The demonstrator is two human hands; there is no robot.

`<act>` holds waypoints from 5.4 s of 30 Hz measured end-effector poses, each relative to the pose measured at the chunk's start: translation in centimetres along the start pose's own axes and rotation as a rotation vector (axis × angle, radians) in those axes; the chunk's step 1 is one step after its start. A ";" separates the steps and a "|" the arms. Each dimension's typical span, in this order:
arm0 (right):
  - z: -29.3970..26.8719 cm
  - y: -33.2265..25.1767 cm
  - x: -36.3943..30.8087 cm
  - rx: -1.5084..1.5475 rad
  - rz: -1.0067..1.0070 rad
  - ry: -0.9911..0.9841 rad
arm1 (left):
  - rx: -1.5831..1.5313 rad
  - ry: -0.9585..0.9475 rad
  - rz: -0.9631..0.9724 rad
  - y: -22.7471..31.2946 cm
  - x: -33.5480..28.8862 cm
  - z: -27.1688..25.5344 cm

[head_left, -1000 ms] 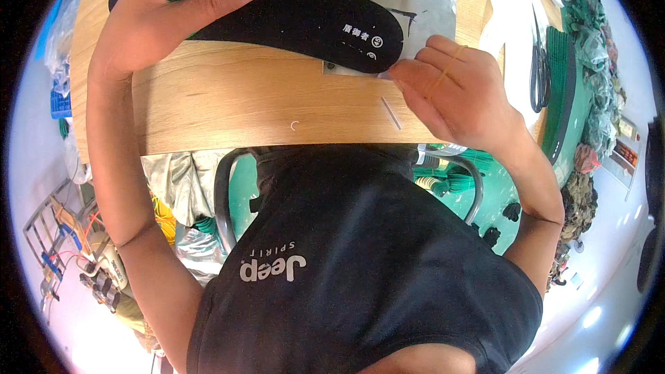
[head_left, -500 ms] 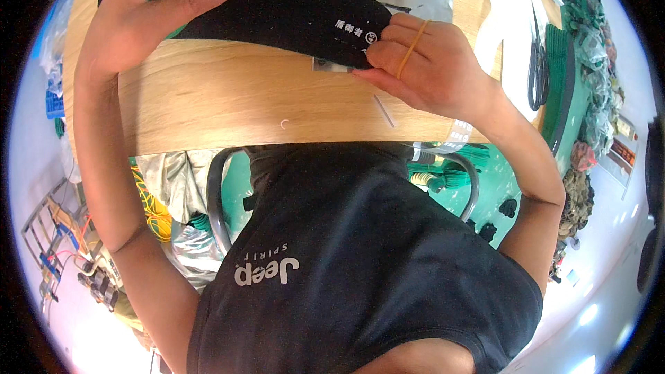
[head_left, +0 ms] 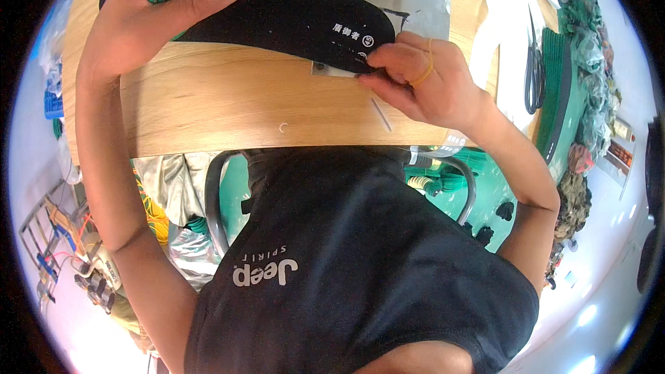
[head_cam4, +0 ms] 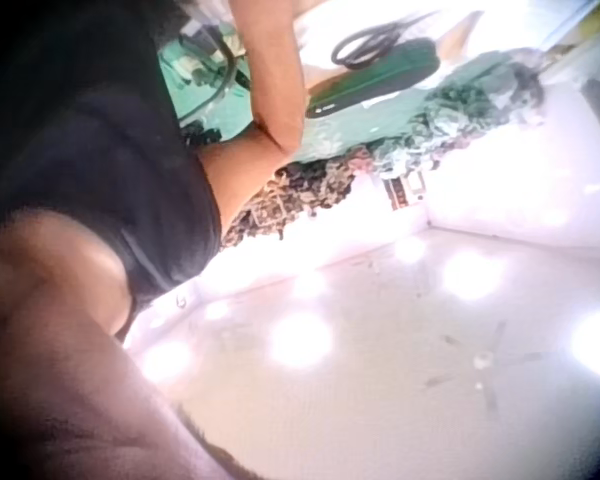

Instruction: The person cuts small circular labels from a plastic sheet using scissors and applies them to a stack of green insoles on a wooden table, then secures the stack with a rubber band and places it into a box.

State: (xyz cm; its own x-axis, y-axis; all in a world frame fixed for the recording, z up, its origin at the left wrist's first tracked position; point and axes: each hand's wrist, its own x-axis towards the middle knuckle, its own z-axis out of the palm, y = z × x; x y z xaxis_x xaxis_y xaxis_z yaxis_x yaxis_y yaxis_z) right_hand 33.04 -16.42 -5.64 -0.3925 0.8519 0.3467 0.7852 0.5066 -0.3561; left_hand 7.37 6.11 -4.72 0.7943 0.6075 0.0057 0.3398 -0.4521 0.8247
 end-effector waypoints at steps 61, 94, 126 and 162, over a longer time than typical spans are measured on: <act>-1.7 -1.0 1.6 -0.171 -0.056 -0.216 | 0.056 -0.006 0.010 2.1 -1.6 1.5; -0.2 0.6 -0.2 -0.008 -0.093 -0.067 | 0.124 0.049 -0.008 2.1 -1.7 1.3; -0.3 -0.8 3.7 -0.160 -0.117 -0.092 | 0.131 -0.022 0.095 2.0 -1.3 1.1; -1.8 -1.0 0.2 -0.070 -0.023 -0.040 | 0.194 -0.007 -0.007 1.6 -1.7 0.6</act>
State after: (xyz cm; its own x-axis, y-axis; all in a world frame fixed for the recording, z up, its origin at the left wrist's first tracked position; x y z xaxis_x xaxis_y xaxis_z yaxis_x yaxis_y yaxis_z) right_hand 33.06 -16.98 -3.69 -0.4287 0.8455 0.3185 0.8069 0.5169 -0.2860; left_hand 6.86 3.98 -3.79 0.7946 0.6071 -0.0040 0.4355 -0.5654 0.7004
